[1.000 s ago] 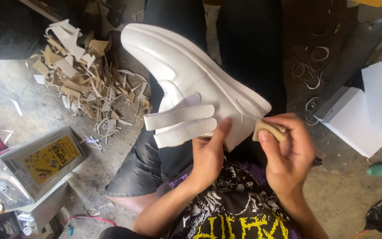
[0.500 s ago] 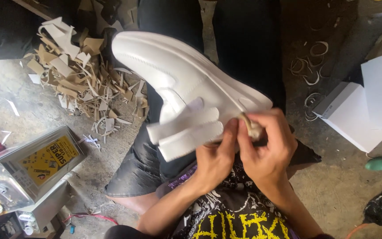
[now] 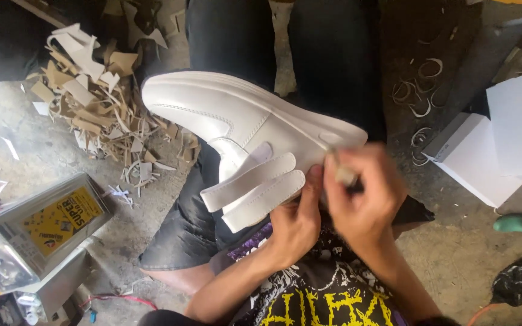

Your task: A person is cleaning or finishing a white leather shoe using a small cleaning block, rotating the shoe to reach all surfaces.

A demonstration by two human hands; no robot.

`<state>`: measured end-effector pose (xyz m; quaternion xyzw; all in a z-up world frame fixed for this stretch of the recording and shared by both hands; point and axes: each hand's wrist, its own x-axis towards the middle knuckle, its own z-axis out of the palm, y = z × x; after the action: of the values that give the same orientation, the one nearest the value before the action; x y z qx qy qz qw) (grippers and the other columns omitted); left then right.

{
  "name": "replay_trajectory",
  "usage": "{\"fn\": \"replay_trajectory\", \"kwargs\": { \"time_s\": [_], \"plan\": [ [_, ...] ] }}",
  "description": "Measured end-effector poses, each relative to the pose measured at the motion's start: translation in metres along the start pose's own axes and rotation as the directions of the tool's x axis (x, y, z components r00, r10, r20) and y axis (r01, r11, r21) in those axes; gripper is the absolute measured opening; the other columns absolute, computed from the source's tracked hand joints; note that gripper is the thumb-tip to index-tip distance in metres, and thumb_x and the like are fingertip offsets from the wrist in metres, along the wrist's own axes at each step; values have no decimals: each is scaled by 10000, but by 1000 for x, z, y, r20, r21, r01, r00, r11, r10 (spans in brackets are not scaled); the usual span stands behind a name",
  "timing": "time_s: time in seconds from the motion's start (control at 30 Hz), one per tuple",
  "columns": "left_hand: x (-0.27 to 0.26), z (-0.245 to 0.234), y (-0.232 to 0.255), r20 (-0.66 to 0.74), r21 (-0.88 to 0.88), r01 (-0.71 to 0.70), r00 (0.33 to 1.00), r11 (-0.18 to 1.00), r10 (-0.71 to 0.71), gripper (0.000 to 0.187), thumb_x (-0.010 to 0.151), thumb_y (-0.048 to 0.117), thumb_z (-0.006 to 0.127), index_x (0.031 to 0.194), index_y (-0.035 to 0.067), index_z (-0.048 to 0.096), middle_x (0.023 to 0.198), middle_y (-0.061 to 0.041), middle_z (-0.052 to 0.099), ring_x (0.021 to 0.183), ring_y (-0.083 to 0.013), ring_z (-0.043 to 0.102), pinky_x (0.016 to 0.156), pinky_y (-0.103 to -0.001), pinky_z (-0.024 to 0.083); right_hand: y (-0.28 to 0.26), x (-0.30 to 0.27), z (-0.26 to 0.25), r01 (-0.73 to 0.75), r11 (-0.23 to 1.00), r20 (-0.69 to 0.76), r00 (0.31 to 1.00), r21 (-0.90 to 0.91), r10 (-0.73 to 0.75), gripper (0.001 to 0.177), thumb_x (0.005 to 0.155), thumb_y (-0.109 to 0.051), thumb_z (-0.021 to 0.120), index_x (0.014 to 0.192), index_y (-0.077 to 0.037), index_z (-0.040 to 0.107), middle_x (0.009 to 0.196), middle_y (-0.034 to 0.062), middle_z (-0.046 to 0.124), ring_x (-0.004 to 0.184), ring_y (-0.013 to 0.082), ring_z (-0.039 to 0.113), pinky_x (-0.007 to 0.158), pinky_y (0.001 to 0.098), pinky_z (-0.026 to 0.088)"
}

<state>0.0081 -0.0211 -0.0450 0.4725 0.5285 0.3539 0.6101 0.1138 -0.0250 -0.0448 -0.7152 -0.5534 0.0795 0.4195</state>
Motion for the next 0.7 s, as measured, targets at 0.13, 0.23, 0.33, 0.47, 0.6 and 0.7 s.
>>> {"fn": "replay_trajectory", "kwargs": {
  "time_s": [0.13, 0.23, 0.33, 0.47, 0.6, 0.7],
  "plan": [
    [3, -1, 6, 11, 2, 7, 1000, 1000, -7, 153, 1015, 99, 600, 910, 0, 650, 738, -93, 657, 692, -65, 538, 661, -303, 493, -14, 6, -3, 14, 990, 38, 999, 139, -20, 28, 928, 15, 724, 931, 17, 696, 770, 125, 635, 647, 262, 597, 607, 361, 509],
    [6, 1, 7, 22, -15, 25, 999, 1000, -25, 172, 1015, 123, 596, 883, 17, 626, 719, -81, 629, 672, -68, 518, 645, -305, 472, -13, 7, -4, -6, 994, 58, 998, 110, 0, 36, 886, 31, 746, 905, 17, 718, 748, 106, 652, 614, 252, 614, 591, 359, 520],
    [4, -1, 7, 35, -14, 62, 997, 998, -62, 195, 1014, 147, 593, 856, 34, 601, 699, -70, 602, 652, -71, 497, 629, -306, 450, -7, 5, 1, 46, 996, -16, 999, 75, -45, 49, 931, -7, 773, 919, 6, 726, 779, 89, 645, 644, 268, 636, 610, 362, 515],
    [5, -2, 13, 50, -25, 72, 996, 997, -70, 236, 1014, 183, 589, 815, 59, 565, 670, -52, 561, 621, -76, 465, 606, -308, 418, -11, 7, -4, 36, 996, 16, 999, 76, -37, 56, 912, -10, 771, 893, -5, 718, 761, 101, 649, 629, 287, 635, 591, 383, 514],
    [12, -4, 14, 69, -40, 113, 992, 993, -110, 280, 1014, 219, 584, 774, 85, 528, 641, -34, 521, 591, -80, 434, 582, -310, 386, -9, 10, 5, 45, 995, -3, 999, 93, -45, 50, 919, 3, 764, 925, 10, 715, 764, 111, 631, 635, 287, 629, 584, 379, 510],
    [8, -5, 18, 76, -44, 124, 990, 991, -121, 311, 1013, 243, 581, 747, 102, 504, 621, -22, 493, 571, -83, 413, 566, -311, 365, -11, -1, -7, 8, 991, 61, 998, 132, -16, 36, 876, 39, 726, 905, 18, 720, 740, 103, 644, 607, 245, 606, 562, 356, 502]
  ]
}}
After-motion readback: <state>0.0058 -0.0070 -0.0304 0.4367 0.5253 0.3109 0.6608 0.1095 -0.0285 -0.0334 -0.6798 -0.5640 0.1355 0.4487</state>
